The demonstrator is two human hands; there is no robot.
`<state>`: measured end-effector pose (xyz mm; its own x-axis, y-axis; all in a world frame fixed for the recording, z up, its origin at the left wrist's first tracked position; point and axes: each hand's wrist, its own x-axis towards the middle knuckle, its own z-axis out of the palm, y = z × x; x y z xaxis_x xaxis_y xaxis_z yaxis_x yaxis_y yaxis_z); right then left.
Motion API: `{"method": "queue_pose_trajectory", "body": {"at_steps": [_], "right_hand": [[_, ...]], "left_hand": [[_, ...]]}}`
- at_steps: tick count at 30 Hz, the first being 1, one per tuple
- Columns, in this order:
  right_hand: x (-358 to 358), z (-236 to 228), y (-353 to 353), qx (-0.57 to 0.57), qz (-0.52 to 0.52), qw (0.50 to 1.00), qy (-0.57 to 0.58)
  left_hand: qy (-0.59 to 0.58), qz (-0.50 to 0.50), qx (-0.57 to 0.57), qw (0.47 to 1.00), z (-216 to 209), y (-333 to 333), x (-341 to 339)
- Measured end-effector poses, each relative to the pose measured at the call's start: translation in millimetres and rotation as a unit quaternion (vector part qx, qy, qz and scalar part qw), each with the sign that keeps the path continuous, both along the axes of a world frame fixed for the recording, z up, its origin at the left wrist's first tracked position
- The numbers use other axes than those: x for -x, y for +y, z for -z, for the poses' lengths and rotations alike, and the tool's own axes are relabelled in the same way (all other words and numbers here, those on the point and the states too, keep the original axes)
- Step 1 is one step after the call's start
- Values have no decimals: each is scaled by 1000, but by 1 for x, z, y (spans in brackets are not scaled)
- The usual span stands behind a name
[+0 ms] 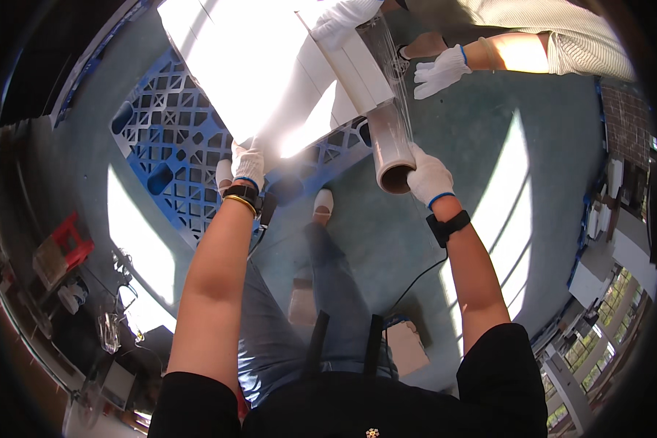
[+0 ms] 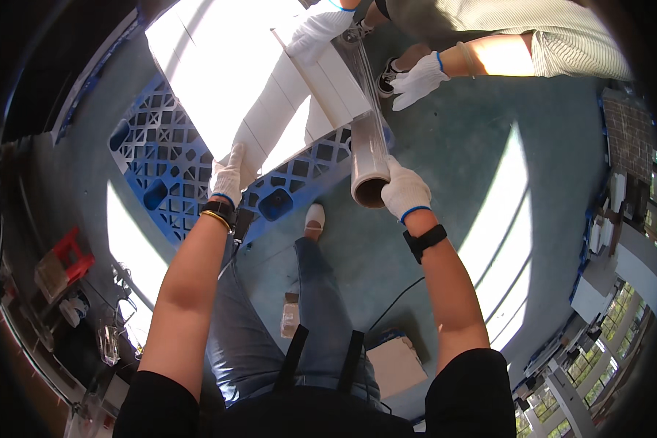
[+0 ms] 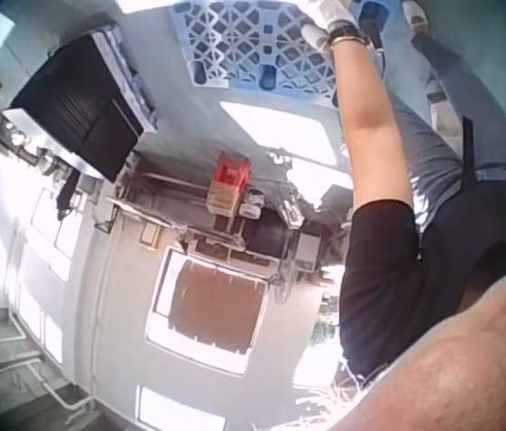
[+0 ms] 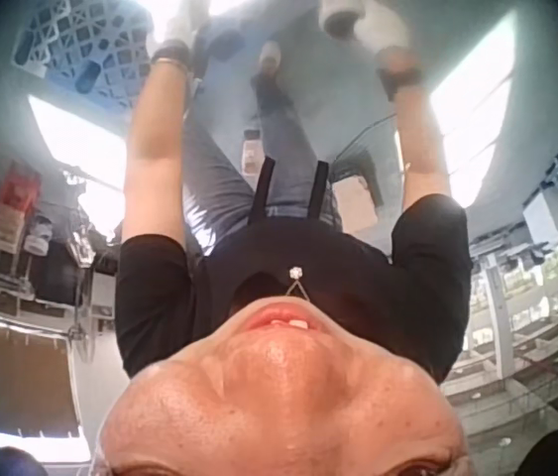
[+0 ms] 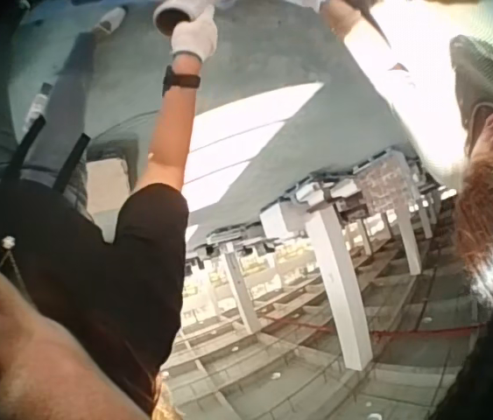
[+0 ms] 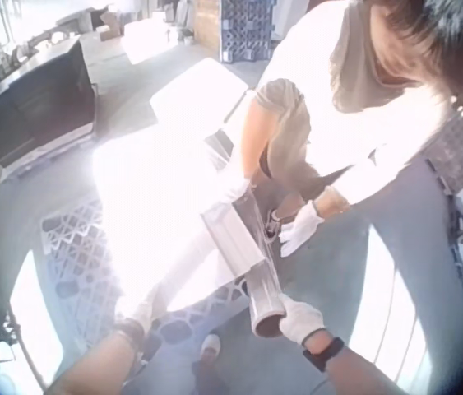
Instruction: Wrapping a stack of white furniture panels with plastic wrap.
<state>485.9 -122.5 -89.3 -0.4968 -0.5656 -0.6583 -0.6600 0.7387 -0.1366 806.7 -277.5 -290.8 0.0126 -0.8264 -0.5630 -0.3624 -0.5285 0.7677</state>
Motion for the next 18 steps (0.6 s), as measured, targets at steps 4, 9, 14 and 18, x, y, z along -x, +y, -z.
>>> {"method": "queue_pose_trajectory", "body": {"at_steps": [4,9,14,18], "right_hand": [[3,-10,-10,-89,-79,991,66],[45,-14,-22,-92,-192,972,100],[54,-20,-35,-111,-242,960,90],[55,-18,-28,-100,-239,962,84]], "left_hand": [[-22,-54,-88,994,-41,1,27],[-45,-29,-63,997,-51,-1,32],[-65,-74,-81,992,-108,2,50],[-94,16,159,983,-140,28,51]]}}
